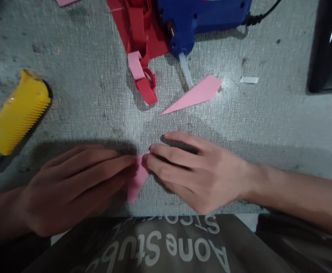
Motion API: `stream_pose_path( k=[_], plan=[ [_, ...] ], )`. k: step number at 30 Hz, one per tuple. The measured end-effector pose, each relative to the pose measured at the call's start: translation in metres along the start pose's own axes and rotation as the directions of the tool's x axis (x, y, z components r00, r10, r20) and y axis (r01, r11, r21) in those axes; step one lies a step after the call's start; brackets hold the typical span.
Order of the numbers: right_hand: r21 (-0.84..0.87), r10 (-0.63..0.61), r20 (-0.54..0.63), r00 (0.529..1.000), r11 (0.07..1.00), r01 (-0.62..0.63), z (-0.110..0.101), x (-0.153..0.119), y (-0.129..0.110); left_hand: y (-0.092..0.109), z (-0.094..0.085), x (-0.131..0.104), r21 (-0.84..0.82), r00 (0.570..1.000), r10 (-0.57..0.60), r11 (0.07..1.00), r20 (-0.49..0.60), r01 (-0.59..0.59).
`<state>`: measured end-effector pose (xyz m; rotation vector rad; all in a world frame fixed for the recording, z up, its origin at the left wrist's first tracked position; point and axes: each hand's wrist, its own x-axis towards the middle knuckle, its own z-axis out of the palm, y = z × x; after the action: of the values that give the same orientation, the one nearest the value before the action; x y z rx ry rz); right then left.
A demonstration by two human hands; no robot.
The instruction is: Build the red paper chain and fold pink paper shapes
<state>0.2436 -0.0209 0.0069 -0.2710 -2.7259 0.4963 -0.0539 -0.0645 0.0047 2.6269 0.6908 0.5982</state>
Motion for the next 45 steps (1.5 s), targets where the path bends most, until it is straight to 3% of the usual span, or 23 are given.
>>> stream_pose_path(
  k=[8,23,37,45],
  plan=[
    [-0.018,-0.005,0.014,1.000,1.000,0.005,-0.0006,0.0007,0.0008,0.0000,0.0004,-0.0009,0.064,1.000,0.012,0.998,-0.002,-0.012],
    [-0.037,-0.021,0.008,1.000,0.999,0.021,0.0008,0.0006,-0.0008,0.0045,0.0005,-0.0039,0.021,0.998,0.031,0.999,0.059,-0.033],
    [-0.043,-0.004,0.030,1.000,0.999,0.006,-0.0013,0.0008,0.0001,0.0015,0.0019,0.0040,0.067,0.999,0.053,0.996,0.010,-0.054],
    [-0.046,0.017,0.044,0.999,0.999,-0.015,-0.0030,0.0007,-0.0010,-0.0010,0.0072,0.0056,0.098,0.999,0.003,0.995,0.047,-0.008]
  ],
)
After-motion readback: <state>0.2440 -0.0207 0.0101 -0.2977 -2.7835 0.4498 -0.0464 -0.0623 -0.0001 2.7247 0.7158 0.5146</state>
